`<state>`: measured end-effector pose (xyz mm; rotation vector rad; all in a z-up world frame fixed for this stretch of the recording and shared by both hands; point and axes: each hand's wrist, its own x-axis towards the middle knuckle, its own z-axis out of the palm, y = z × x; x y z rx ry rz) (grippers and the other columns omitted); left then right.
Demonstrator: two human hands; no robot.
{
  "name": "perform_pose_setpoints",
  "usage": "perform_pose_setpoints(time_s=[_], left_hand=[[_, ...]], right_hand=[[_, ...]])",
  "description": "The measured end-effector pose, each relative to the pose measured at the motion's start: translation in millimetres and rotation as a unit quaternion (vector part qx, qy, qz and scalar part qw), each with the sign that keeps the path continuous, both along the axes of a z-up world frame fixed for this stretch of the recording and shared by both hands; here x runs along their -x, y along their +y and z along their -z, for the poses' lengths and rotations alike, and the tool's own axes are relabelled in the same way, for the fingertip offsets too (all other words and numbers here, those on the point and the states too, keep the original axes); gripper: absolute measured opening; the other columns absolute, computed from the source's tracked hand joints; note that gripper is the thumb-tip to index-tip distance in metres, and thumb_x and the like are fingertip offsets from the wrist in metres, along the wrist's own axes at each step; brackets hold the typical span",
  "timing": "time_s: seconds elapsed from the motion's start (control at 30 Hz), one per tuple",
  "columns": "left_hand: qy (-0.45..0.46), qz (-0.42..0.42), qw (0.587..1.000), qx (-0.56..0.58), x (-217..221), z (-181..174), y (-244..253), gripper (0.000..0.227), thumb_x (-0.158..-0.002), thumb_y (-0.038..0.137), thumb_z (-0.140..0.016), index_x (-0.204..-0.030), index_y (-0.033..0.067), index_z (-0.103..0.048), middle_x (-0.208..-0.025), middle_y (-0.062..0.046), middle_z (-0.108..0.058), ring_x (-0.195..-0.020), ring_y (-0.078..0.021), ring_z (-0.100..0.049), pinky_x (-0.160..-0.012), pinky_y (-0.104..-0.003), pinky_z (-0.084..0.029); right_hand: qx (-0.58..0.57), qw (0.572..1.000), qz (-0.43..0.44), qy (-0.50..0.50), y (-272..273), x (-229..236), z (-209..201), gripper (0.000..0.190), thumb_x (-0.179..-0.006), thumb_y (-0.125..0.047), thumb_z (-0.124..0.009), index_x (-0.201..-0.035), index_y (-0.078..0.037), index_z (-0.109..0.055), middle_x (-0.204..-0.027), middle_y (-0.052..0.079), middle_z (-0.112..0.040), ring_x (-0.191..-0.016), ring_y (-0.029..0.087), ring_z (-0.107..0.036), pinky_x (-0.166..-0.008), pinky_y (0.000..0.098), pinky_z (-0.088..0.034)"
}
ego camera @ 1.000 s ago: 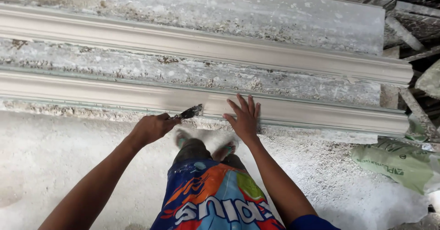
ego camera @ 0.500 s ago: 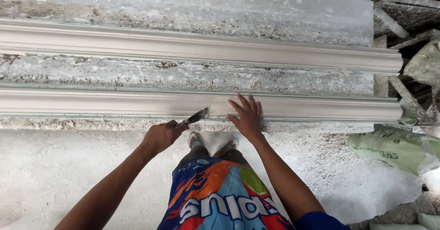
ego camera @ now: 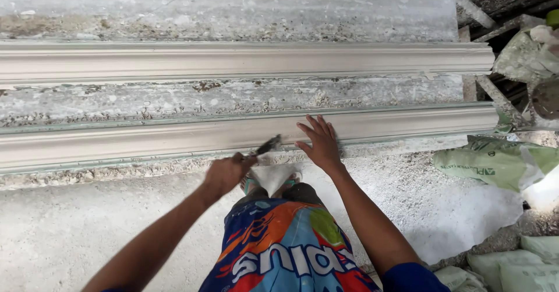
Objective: Scraping excess material off decorative plaster trim pieces with a putty knife.
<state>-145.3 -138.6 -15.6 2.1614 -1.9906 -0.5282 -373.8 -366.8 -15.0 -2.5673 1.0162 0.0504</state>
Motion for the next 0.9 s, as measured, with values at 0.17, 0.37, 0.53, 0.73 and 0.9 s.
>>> perform_pose_setpoints(time_s=[0.17,0.37,0.53,0.73,0.9], left_hand=[[-0.018,-0.001,0.997,0.072,30,17,-12,0.034,-0.101,0.027,-0.049,-0.129,0.0397,-0.064,-0.095,-0.007,-0.063,-0.072,-0.0345,-0.075,-0.052,-0.051,-0.06],[-0.007,-0.008,0.998,0.066,33,11,-16,0.034,-0.101,0.025,-0.049,-0.129,0.038,-0.064,-0.093,-0.007,-0.064,-0.073,-0.0347,-0.075,-0.054,-0.05,-0.061],[0.014,-0.019,0.996,0.088,47,8,-26,0.029,-0.102,0.027,-0.051,-0.124,0.0354,-0.067,-0.091,-0.009,-0.064,-0.069,-0.0351,-0.074,-0.051,-0.05,-0.059],[0.002,-0.013,0.998,0.06,44,14,-22,0.032,-0.102,0.026,-0.049,-0.128,0.0386,-0.064,-0.094,-0.008,-0.063,-0.072,-0.0356,-0.075,-0.053,-0.05,-0.06],[0.01,0.007,0.997,0.082,52,8,-37,0.033,-0.102,0.025,-0.051,-0.13,0.0373,-0.063,-0.091,-0.01,-0.062,-0.071,-0.0376,-0.074,-0.051,-0.052,-0.059]], right_hand=[[0.014,1.0,0.007,0.0,-4,5,8,0.059,-0.094,-0.055,-0.066,-0.149,-0.041,-0.05,-0.164,-0.002,-0.035,-0.155,0.034,-0.021,-0.124,0.0545,-0.015],[0.022,0.999,0.023,-0.014,-8,12,7,0.06,-0.091,-0.054,-0.07,-0.147,-0.04,-0.054,-0.162,-0.001,-0.039,-0.154,0.037,-0.024,-0.123,0.0546,-0.02],[0.042,0.999,0.022,-0.027,-15,19,18,0.061,-0.088,-0.055,-0.072,-0.144,-0.039,-0.056,-0.16,-0.001,-0.041,-0.153,0.037,-0.026,-0.123,0.0531,-0.021],[0.043,0.996,0.069,-0.031,-22,40,21,0.066,-0.085,-0.055,-0.074,-0.146,-0.039,-0.054,-0.162,-0.003,-0.039,-0.155,0.037,-0.022,-0.124,0.0528,-0.021],[0.045,0.995,0.078,-0.042,-26,41,18,0.066,-0.084,-0.054,-0.076,-0.145,-0.039,-0.056,-0.162,-0.003,-0.04,-0.154,0.038,-0.023,-0.122,0.0546,-0.022]])
